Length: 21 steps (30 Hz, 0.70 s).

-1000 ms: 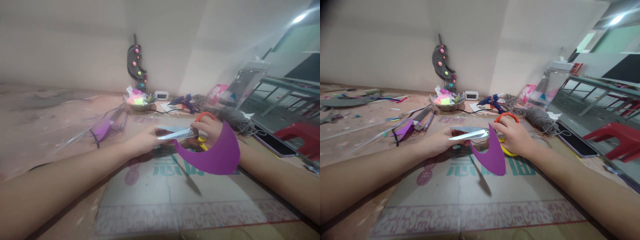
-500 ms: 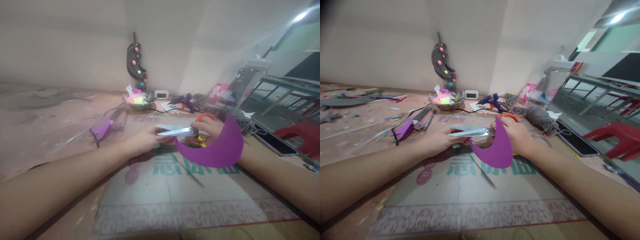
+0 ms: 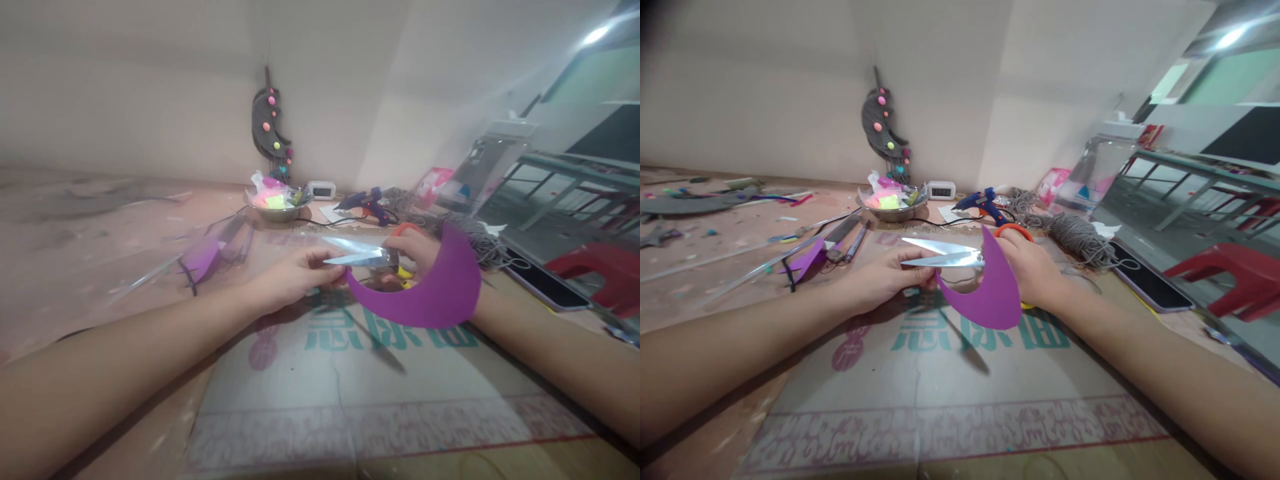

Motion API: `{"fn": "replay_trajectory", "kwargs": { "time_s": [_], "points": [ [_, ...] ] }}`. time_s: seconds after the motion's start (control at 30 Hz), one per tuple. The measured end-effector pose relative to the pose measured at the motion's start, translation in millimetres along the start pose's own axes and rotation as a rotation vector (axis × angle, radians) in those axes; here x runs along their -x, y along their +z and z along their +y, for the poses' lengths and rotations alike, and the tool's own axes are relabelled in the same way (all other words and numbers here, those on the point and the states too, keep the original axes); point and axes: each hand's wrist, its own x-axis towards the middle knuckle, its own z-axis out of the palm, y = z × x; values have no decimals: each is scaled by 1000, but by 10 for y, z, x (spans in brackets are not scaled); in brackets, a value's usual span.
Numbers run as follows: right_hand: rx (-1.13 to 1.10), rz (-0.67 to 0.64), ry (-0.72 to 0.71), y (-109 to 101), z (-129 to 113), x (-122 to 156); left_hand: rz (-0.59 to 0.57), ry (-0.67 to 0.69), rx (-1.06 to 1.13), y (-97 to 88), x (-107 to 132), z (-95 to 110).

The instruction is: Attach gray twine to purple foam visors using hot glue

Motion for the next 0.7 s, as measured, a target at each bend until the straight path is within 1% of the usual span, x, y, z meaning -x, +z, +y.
{"fn": "replay_trajectory", "kwargs": {
  "time_s": [0.1, 0.2, 0.27, 0.47, 0.6, 0.7],
  "points": [
    [19, 42, -52, -4, -33, 29, -6, -52, -23, 24, 11, 45],
    [100, 46, -34, -14, -66, 36, -9, -100, -57, 28, 13, 70],
    [114, 42, -24, -14, -68, 37, 2, -107, -70, 26, 11, 71],
    [50, 49, -116, 51, 45, 55, 20, -124, 47, 54, 30, 78],
    [31, 49, -127, 96, 94, 66, 37, -113, 63, 77, 44, 89],
    [57, 45, -121, 88, 75, 66, 33, -108, 101, 75, 36, 77]
  ]
}}
